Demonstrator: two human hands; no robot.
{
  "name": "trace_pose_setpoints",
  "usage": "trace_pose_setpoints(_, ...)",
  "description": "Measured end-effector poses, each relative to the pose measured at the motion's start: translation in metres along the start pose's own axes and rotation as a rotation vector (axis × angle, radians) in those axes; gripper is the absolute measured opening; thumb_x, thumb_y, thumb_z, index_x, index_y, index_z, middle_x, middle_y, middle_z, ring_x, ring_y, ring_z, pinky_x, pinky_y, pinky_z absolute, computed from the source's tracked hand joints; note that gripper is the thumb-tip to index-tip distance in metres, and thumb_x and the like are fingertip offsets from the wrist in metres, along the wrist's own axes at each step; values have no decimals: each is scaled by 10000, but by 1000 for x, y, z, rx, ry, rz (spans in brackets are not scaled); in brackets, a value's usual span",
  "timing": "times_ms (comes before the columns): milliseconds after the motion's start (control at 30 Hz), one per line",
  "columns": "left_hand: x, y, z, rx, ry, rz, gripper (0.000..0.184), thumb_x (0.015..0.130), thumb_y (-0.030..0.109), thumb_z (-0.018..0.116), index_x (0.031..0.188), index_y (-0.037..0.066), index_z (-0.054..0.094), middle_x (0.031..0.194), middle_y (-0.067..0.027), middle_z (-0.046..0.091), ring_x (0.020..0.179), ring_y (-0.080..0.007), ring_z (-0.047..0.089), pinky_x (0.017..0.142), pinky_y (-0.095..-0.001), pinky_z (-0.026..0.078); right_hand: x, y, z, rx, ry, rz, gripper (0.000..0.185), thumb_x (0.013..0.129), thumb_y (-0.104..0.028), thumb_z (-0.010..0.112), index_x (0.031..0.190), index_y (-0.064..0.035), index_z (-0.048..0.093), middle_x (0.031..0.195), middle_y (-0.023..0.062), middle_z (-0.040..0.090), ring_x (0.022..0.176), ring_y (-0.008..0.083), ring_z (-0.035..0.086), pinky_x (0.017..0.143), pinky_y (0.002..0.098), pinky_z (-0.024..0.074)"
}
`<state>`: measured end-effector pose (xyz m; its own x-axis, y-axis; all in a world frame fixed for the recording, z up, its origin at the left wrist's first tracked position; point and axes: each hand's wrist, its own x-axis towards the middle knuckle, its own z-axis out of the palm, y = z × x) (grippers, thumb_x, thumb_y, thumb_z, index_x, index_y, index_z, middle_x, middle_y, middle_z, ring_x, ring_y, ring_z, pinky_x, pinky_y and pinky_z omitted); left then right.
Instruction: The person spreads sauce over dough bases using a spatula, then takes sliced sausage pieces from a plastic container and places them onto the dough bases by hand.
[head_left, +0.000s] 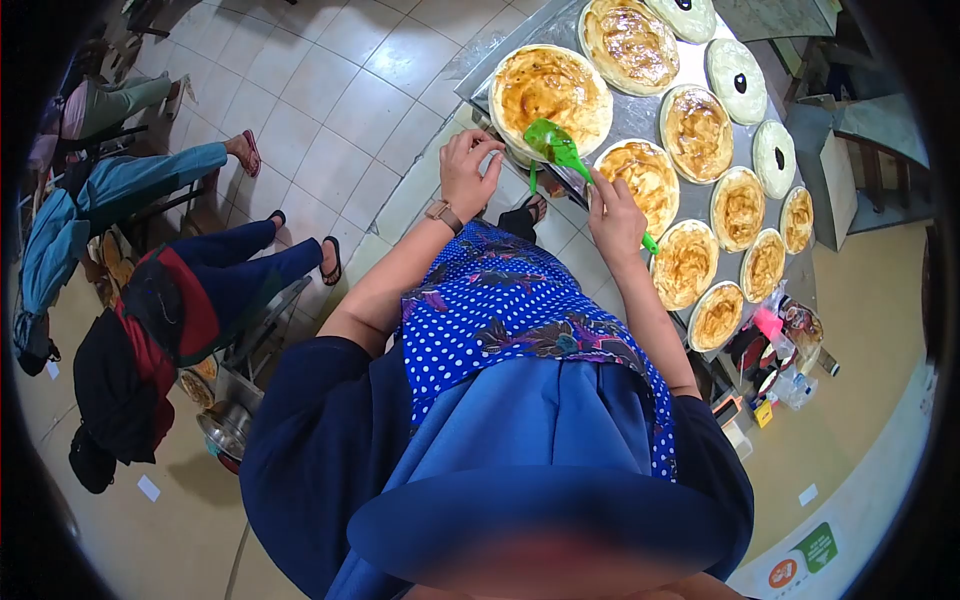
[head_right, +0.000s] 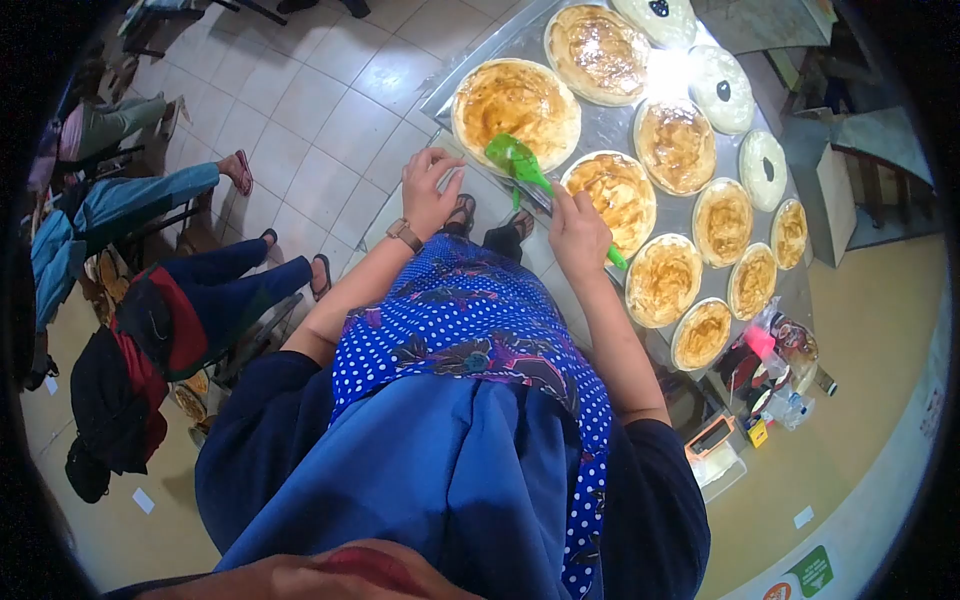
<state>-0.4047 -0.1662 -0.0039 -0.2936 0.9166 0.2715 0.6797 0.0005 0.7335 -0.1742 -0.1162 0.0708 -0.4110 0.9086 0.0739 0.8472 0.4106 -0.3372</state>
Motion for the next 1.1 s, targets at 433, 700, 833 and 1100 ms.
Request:
trace_pose_setpoints(433,16,2,4,29,-1,76,123,730,101,654,851,116,640,916,-26,546,890,-226,512,767,-363,361,-19,10,-15,37,-4,64,255,816,-118,599,1064,-159,640,750,76,533,605,272,578,520,373,468)
trace_pose_setpoints(700,34,7,14,72,-46,148,123,743,128,651,865,134,649,918,-35,544,890,-238,507,769,-375,362,-35,17,-24,35,-3,131,264,812,-100,604,1067,-157,639,743,76,532,602,274,576,521,371,460)
trace_pose_setpoints(833,38,4,16,157,-76,218,147,755,129,637,899,150,662,953,-42,541,904,-232,497,784,-382,351,-39,19,-25,34,2,149,264,812,-101,605,1068,-156,640,747,78,538,604,275,576,523,368,461)
trace_pose_setpoints(1100,36,7,16,202,-84,223,145,758,161,642,900,158,673,989,-57,542,927,-238,489,798,-386,338,-42,22,-23,27,-9,159,261,811,-108,608,1064,-162,643,747,79,541,605,274,577,523,370,463)
